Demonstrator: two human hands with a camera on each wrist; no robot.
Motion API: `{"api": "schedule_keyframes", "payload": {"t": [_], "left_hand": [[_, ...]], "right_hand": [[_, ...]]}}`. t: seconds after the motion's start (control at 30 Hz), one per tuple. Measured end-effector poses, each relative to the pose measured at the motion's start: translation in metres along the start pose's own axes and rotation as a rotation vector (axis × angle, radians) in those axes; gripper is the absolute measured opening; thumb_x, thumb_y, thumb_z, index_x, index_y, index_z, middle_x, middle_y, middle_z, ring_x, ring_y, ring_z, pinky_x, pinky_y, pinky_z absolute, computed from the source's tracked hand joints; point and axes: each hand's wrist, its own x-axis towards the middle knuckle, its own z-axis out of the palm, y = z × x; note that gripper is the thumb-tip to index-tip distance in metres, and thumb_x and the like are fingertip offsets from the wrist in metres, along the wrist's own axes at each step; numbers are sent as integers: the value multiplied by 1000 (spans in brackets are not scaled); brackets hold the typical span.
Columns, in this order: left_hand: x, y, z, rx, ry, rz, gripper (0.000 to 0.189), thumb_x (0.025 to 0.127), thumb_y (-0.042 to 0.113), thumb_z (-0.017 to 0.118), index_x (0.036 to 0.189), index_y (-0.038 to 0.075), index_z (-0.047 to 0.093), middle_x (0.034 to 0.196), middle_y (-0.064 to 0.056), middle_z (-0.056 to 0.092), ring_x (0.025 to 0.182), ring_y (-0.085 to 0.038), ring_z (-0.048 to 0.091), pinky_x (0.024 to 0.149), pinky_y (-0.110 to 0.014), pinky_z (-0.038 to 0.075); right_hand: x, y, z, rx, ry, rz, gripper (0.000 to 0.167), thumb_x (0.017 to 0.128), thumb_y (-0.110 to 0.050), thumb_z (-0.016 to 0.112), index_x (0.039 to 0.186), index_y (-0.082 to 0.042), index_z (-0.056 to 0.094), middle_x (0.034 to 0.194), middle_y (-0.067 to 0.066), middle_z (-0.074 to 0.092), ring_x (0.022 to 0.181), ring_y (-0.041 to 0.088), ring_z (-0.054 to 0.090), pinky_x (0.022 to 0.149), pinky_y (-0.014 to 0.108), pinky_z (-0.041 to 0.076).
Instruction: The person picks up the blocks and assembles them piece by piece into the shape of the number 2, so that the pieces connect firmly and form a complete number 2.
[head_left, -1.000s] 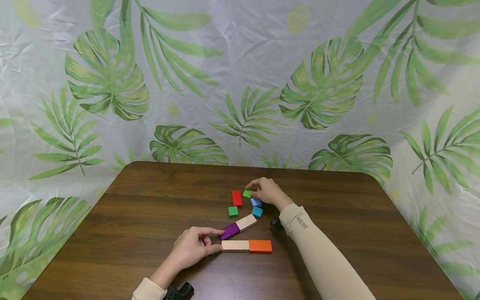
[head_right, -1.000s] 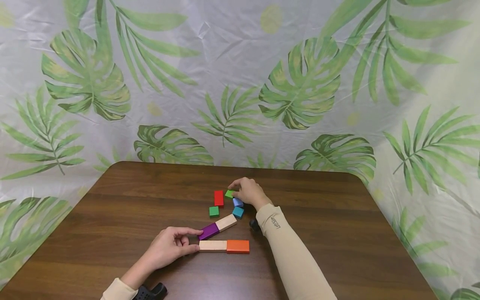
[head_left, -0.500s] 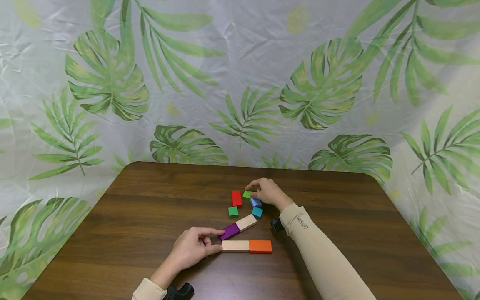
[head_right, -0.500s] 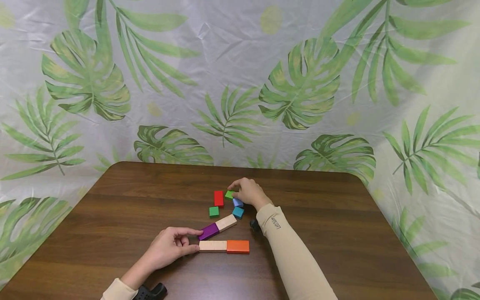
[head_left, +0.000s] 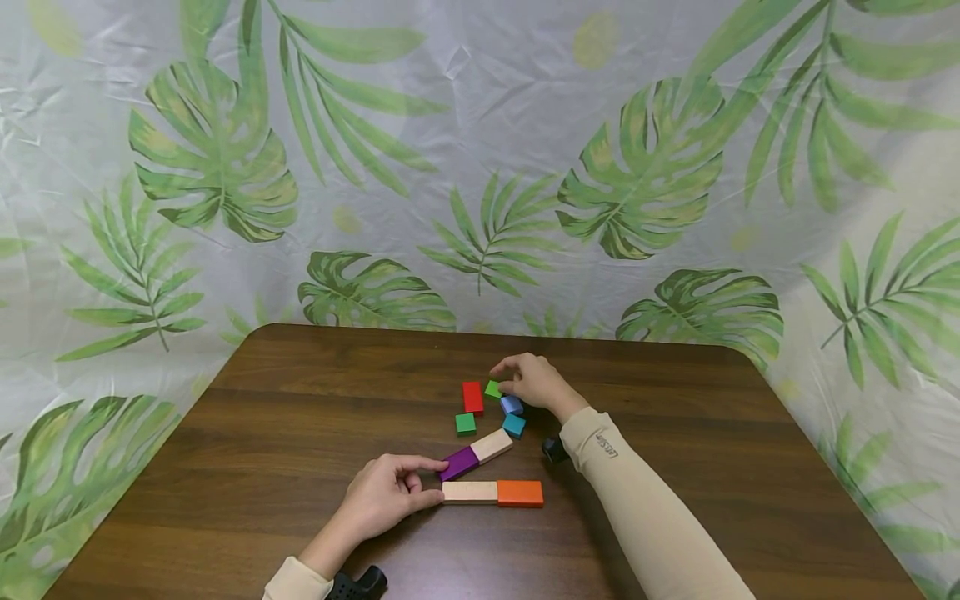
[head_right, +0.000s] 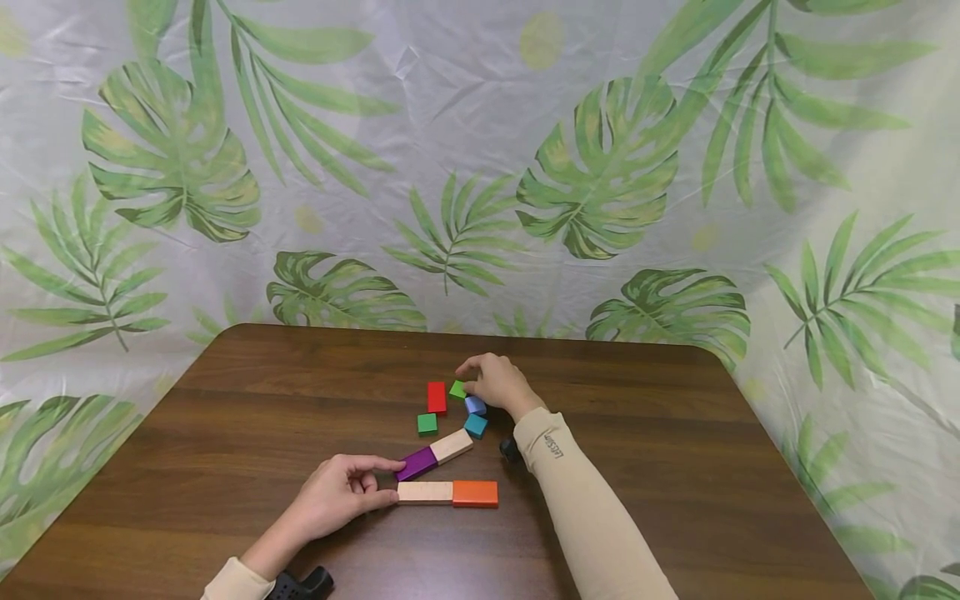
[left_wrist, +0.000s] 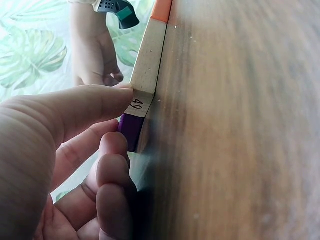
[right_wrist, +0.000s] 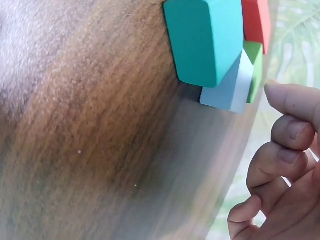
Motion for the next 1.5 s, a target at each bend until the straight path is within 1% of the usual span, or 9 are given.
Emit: {"api": "schedule_keyframes", "payload": {"t": [0.47, 0.6, 0.73, 0.83, 0.93, 1.1, 1.27, 1.37, 1.5], "left_hand": [[-1, -1, 0, -2, 1, -12, 29, 83, 36, 93, 111, 34, 85, 67, 14, 61, 56, -1, 47, 53, -23, 34], [-1, -2, 0, -4, -3, -11, 29, 84, 37, 93, 111, 34, 85, 67, 14, 61, 55, -1, 47, 53, -23, 34], [-1, -2, 0, -7, -6, -7, 29, 84, 37, 93, 111, 34, 84, 67, 14, 61, 55, -1, 47, 52, -23, 34], [-1, -1, 0, -10, -7, -5, 29, 84, 37, 93, 111, 34, 84, 67, 14, 61, 55, -1, 46, 52, -22, 34], [0, -1, 0, -7, -5, -2, 29, 84, 37, 92, 111, 35, 84, 67, 14, 61, 54, -1, 46, 52, -22, 33], [0, 0, 0, -5, -3, 1, 29, 84, 36, 92, 112, 35, 84, 67, 14, 61, 54, -1, 46, 51, -22, 33], [0, 0, -1, -9, -5, 0, 29, 84, 36, 92, 112, 35, 84, 67, 14, 61, 54, -1, 46, 51, -22, 33], [0, 0, -1, -11, -6, -1, 29, 84, 36, 92, 112, 35, 84, 67, 14, 61, 54, -1, 46, 51, -22, 33], [-1, 0, -1, -17, -10, -2, 29, 85, 36, 92, 112, 34, 84, 67, 14, 61, 55, -1, 46, 51, -22, 33]], "right_hand": [[-1, -13, 5, 7, -46, -27, 32, 101, -12, 74, 132, -14, 75, 55, -5, 38, 49, 11, 34, 54, 25, 32], [0, -19, 11, -26, -55, -35, 33, 99, -8, 76, 131, -17, 76, 58, -2, 46, 52, 12, 37, 55, 26, 34], [0, -24, 16, -65, -59, -43, 34, 97, -7, 78, 130, -19, 77, 95, 2, 74, 59, 13, 44, 60, 27, 37], [0, -27, 19, -94, -64, -48, 35, 98, -7, 77, 130, -21, 77, 128, 4, 76, 58, 13, 43, 60, 28, 36], [0, -29, 21, -112, -65, -48, 35, 99, -7, 75, 131, -21, 77, 136, 7, 74, 53, 14, 37, 56, 28, 31], [1, -32, 23, -130, -50, -53, 34, 99, -8, 76, 130, -22, 78, 136, 7, 74, 51, 13, 34, 55, 27, 29], [1, -34, 23, -152, -45, -58, 32, 99, -12, 77, 130, -22, 77, 130, 5, 76, 59, 11, 44, 60, 27, 34], [2, -37, 24, -166, -43, -62, 32, 99, -15, 79, 130, -22, 78, 106, 5, 78, 63, 12, 48, 61, 27, 36], [3, -42, 27, -183, -44, -58, 31, 98, -19, 80, 129, -22, 78, 80, 1, 66, 64, 13, 49, 61, 28, 36]]}}
